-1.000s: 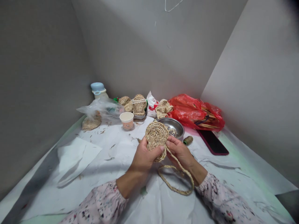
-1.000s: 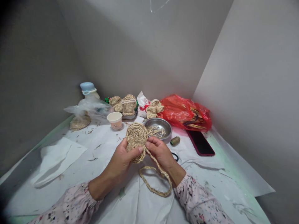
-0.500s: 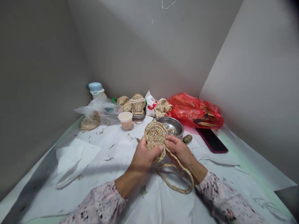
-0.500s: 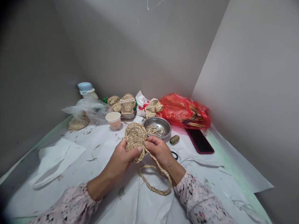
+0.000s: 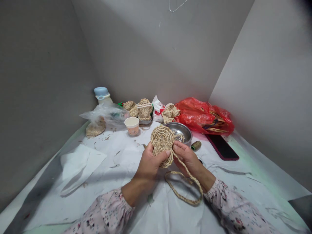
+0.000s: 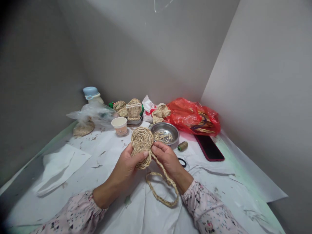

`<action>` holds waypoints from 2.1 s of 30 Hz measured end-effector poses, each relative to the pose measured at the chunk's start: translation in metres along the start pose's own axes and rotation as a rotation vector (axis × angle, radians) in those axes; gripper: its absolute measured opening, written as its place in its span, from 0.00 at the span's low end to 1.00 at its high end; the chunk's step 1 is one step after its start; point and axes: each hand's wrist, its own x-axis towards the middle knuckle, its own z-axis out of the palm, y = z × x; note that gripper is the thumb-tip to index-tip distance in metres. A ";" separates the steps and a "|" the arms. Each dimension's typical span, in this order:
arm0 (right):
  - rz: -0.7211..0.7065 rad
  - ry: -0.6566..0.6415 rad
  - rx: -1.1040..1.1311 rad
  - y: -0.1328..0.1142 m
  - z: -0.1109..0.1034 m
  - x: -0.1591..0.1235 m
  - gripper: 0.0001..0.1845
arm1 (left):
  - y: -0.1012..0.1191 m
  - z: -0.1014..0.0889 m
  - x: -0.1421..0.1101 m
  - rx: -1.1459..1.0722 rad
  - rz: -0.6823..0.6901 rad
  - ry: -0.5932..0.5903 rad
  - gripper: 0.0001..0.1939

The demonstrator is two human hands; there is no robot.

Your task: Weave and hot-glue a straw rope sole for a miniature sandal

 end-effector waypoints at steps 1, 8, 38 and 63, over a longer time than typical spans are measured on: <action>0.001 0.000 0.004 0.000 0.001 0.000 0.11 | 0.000 0.000 0.000 0.003 -0.001 0.003 0.25; 0.028 0.039 -0.019 0.002 -0.003 0.004 0.14 | 0.000 -0.001 -0.001 0.021 0.021 -0.005 0.25; 0.042 0.100 -0.032 0.003 -0.004 0.004 0.17 | -0.009 -0.007 0.004 0.129 0.070 -0.005 0.25; 0.038 0.065 -0.032 0.006 -0.008 0.004 0.15 | 0.001 -0.004 0.002 0.229 0.056 -0.013 0.27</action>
